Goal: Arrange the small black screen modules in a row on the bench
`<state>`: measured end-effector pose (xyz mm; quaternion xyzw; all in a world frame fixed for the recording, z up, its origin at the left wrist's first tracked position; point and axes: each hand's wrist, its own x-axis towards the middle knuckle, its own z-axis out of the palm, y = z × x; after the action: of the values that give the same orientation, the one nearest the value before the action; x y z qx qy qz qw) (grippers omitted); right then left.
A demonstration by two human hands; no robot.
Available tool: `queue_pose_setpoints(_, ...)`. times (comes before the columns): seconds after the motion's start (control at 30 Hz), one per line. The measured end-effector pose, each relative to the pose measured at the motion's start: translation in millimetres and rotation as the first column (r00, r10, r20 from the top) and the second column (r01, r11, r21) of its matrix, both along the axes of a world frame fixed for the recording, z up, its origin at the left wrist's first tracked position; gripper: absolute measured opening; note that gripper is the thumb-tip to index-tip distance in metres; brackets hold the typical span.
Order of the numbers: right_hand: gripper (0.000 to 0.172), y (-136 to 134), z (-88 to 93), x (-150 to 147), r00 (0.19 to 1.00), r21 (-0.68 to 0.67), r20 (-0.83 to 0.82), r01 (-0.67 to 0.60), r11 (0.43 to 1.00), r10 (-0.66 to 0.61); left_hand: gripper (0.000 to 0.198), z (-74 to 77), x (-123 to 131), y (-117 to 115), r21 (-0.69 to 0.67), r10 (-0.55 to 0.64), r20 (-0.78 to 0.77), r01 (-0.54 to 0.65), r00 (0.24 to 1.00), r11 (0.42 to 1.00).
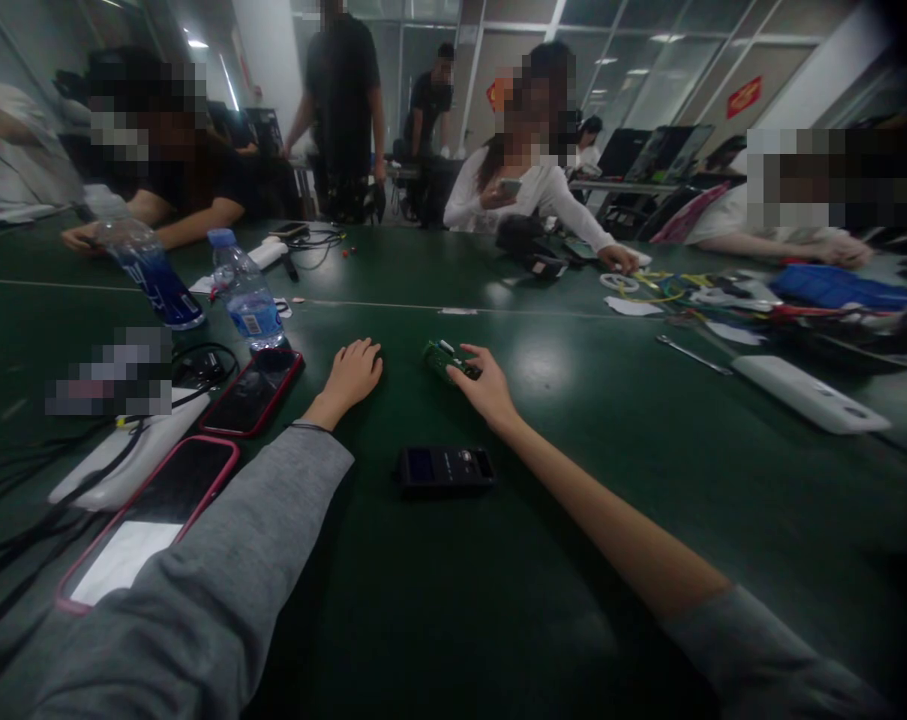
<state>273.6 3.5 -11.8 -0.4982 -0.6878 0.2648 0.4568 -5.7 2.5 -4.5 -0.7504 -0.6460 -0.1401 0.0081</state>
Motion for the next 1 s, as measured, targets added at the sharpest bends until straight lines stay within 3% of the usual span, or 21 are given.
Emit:
queue_pose_setpoints(0.13, 0.055, 3.5, -1.3, 0.1, 0.999, -0.049, -0.040, 0.024, 0.999, -0.026, 0.052, -1.4, -1.2, 2.0, -0.008, -0.009, 0.005, 0.009, 1.000, 1.000)
queue_pose_setpoints(0.37, 0.043, 10.0, 0.8, -1.2, 0.983, -0.006, 0.090, 0.158, 0.987, -0.157, 0.050, -6.5, -3.0, 4.9, 0.017, -0.011, -0.004, 0.011, 1.000, 1.000)
queue_pose_setpoints(0.53, 0.048, 5.9, 4.6, -3.0, 0.972, 0.042, 0.130, 0.192, 0.980, -0.196, 0.050, -5.7, -2.5, 3.7, 0.017, -0.006, 0.006, 0.006, 1.000, 1.000)
queue_pose_setpoints(0.67, 0.061, 0.0, 6.4, -3.2, 0.977, 0.097, 0.144, 0.142, 0.985, -0.155, 0.050, -2.7, -0.9, 1.1, 0.018, -0.006, -0.002, 0.006, 1.000, 1.000)
queue_pose_setpoints(0.87, 0.054, -2.9, 13.2, 1.1, 0.979, 0.012, 0.182, 0.094, 0.995, -0.095, 0.051, -1.9, -1.2, 1.2, 0.007, -0.007, 0.000, 0.007, 1.000, 1.000)
queue_pose_setpoints(1.0, 0.056, -17.4, 17.1, 36.8, 0.978, -0.019, 0.207, 0.041, 0.999, -0.037, 0.051, -2.4, -1.9, 1.3, 0.011, -0.007, 0.011, 0.007, 1.000, 1.000)
